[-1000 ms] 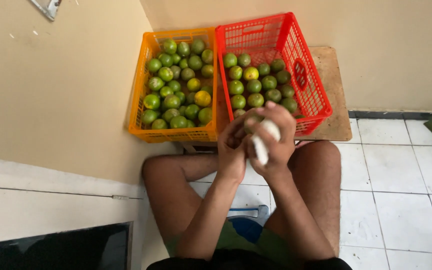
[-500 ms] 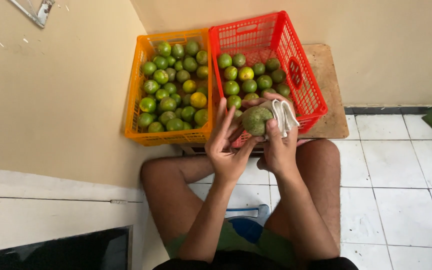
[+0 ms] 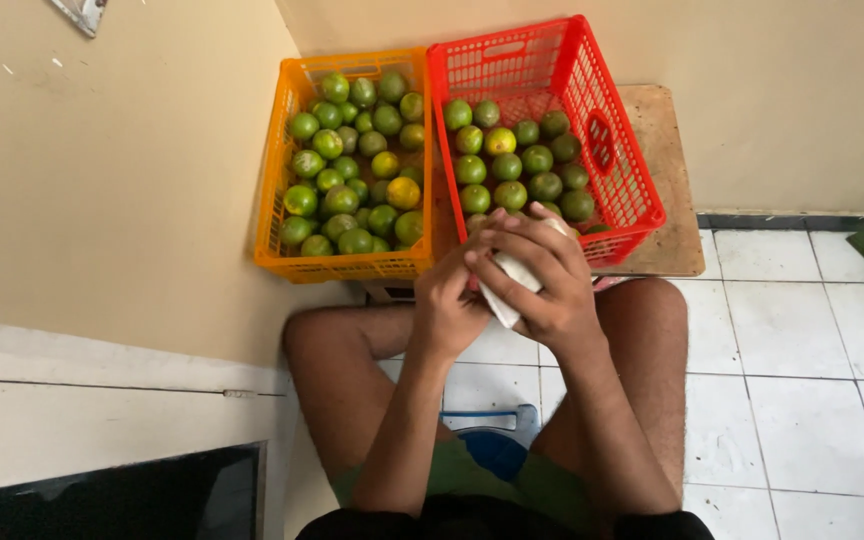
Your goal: The person sits on the floor and wipes green limes with a white cloth. They pick limes from a yellow crate, wipe them, and place them into a red crate, repeating this process for several fruits.
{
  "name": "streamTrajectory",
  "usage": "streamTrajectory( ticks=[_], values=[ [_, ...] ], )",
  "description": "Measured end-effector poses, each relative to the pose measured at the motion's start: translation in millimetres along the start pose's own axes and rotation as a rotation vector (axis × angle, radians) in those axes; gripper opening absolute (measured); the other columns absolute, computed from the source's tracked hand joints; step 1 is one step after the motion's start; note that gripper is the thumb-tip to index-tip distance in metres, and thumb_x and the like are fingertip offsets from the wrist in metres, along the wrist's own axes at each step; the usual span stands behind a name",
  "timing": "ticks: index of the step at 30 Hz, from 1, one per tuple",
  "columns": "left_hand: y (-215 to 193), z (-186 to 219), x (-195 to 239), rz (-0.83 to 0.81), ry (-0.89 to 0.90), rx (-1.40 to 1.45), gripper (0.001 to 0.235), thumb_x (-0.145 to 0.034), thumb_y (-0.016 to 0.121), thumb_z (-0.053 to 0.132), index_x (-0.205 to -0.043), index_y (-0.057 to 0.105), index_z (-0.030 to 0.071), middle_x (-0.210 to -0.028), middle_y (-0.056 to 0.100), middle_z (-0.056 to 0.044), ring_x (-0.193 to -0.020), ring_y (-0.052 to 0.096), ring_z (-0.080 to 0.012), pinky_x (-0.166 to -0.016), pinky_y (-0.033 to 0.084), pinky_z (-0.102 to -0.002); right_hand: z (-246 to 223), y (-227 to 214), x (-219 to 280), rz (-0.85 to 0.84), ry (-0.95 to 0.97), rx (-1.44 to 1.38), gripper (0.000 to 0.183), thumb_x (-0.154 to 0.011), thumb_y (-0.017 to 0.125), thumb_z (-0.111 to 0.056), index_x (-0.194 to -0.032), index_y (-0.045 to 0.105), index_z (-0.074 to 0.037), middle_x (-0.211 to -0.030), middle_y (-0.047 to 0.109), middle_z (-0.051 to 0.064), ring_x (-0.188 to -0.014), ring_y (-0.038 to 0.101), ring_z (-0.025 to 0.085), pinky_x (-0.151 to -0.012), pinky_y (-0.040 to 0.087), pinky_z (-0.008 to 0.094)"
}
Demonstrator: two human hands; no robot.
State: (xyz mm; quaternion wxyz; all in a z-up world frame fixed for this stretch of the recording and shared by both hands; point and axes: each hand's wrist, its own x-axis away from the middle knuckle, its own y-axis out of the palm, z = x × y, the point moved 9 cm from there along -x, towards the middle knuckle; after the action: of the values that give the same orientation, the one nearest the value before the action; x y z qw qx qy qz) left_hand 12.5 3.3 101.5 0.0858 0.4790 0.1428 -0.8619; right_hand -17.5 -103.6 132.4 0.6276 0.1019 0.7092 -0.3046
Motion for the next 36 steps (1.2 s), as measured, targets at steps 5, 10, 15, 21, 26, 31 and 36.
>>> streamTrajectory(
  ticks=[5, 10, 15, 21, 26, 31, 36],
  values=[
    [2.2, 15.9, -0.2, -0.084, 0.093, 0.129, 0.047, -0.082, 0.082, -0.006, -0.126, 0.073, 0.006, -0.126, 0.073, -0.014, -0.115, 0.072, -0.0308, -0.101, 0.059, -0.042, 34.6, -11.0, -4.3, 0.076, 0.531, -0.297, 0.038, -0.102, 0.049, -0.021, -0.122, 0.07, 0.004, -0.112, 0.071, 0.024, -0.108, 0.067, 0.042, -0.099, 0.052, 0.058],
    [-10.1, -16.2, 2.9, -0.046, 0.02, 0.174, 0.065, -0.078, 0.089, 0.002, -0.138, 0.065, 0.009, -0.134, 0.069, -0.012, -0.121, 0.068, -0.0252, -0.106, 0.056, -0.039, 51.7, -2.5, 21.1, 0.074, 0.793, -0.463, 0.049, -0.108, 0.038, -0.031, -0.127, 0.065, 0.005, -0.11, 0.071, 0.026, -0.102, 0.069, 0.037, -0.091, 0.054, 0.052],
    [13.3, -48.2, 34.3, -0.192, -0.067, 0.107, 0.059, -0.08, 0.083, 0.0, -0.136, 0.066, 0.01, -0.125, 0.073, -0.012, -0.114, 0.07, -0.0315, -0.097, 0.059, -0.044, 21.5, -6.6, 5.4, -0.066, 0.154, -0.142, 0.033, -0.097, 0.065, -0.022, -0.121, 0.073, -0.001, -0.12, 0.068, 0.026, -0.117, 0.064, 0.05, -0.103, 0.05, 0.061],
    [6.3, 7.2, 16.4, -0.278, -0.017, 0.245, 0.064, -0.081, 0.083, -0.003, -0.139, 0.055, -0.002, -0.131, 0.071, -0.013, -0.118, 0.069, -0.0278, -0.102, 0.055, -0.039, 51.4, 3.1, 3.0, -0.181, 0.767, -0.334, 0.033, -0.1, 0.057, -0.023, -0.113, 0.072, 0.003, -0.098, 0.068, 0.021, -0.091, 0.064, 0.041, -0.079, 0.052, 0.053],
    [-17.9, 25.8, -10.7, -0.21, 0.115, 0.254, 0.056, -0.082, 0.084, 0.001, -0.133, 0.058, 0.0, -0.131, 0.071, -0.01, -0.124, 0.066, -0.0253, -0.109, 0.053, -0.038, 65.2, 7.2, 40.5, -0.358, 1.248, -0.509, 0.04, -0.101, 0.056, -0.036, -0.108, 0.074, -0.001, -0.08, 0.066, 0.02, -0.072, 0.06, 0.03, -0.064, 0.049, 0.045],
    [-31.2, 0.1, -11.2, -0.158, 0.041, 0.099, 0.051, -0.083, 0.086, 0.01, -0.13, 0.067, 0.01, -0.131, 0.071, -0.007, -0.119, 0.068, -0.0299, -0.104, 0.055, -0.042, 47.1, 2.2, -6.3, -0.132, 0.774, -0.515, 0.039, -0.107, 0.042, -0.019, -0.129, 0.066, 0.002, -0.123, 0.068, 0.026, -0.123, 0.061, 0.041, -0.108, 0.043, 0.055],
    [-19.6, -7.2, 2.7, -0.155, -0.096, 0.233, 0.041, -0.083, 0.084, 0.004, -0.122, 0.073, 0.013, -0.117, 0.076, -0.003, -0.11, 0.073, -0.0221, -0.098, 0.059, -0.037, 12.7, -2.8, -13.0, -0.152, 0.145, -0.175, 0.037, -0.099, 0.057, -0.027, -0.124, 0.073, -0.005, -0.127, 0.066, 0.024, -0.122, 0.061, 0.049, -0.102, 0.049, 0.059]
  ],
)
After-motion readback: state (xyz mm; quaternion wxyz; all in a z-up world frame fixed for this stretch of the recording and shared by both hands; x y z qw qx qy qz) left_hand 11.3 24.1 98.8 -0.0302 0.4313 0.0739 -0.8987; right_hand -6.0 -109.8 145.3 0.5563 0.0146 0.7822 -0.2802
